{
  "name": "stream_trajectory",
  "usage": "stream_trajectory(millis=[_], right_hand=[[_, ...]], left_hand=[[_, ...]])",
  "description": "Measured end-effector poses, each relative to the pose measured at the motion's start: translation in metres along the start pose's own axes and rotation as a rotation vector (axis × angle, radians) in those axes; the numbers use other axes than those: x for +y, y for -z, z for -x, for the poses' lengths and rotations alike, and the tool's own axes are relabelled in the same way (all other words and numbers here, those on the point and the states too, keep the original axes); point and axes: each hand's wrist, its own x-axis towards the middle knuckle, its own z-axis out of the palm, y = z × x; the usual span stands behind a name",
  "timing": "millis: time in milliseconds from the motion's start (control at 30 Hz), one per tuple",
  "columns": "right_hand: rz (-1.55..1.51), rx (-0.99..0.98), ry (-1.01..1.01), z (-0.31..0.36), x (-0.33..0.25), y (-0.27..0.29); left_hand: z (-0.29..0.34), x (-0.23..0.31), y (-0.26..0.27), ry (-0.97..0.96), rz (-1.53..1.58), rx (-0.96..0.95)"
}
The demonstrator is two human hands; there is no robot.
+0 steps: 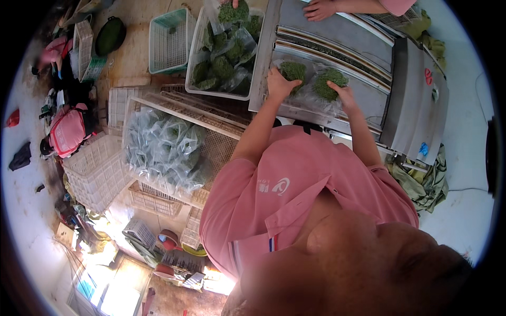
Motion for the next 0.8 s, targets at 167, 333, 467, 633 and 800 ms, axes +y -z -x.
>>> stream_trajectory(millis=[167,333,467,633,800], right_hand=[[-0.104,-0.065,0.061,-0.004,-0.032,-0.043],[-0.058,-0.188,0.116,-0.011,-0.071,-0.105],[0.140,-0.308,0.383,-0.027,-0.113,-0.174],[0.711,-0.032,0.979,-0.056,-0.115,-0.254],[0.809,-0.509,0.976,-0.003,-0.052,-0.239]], left_hand=[[0.008,0.015,0.026,0.083,0.263,-0.041],[0.013,-0.028,0.052,0.174,0.685,0.155],[0.033,-0.049,0.080,0.317,0.925,0.416],[0.037,-0.070,0.112,0.333,1.116,0.428],[0.038,-0.174,0.103,0.590,0.964,0.508]])
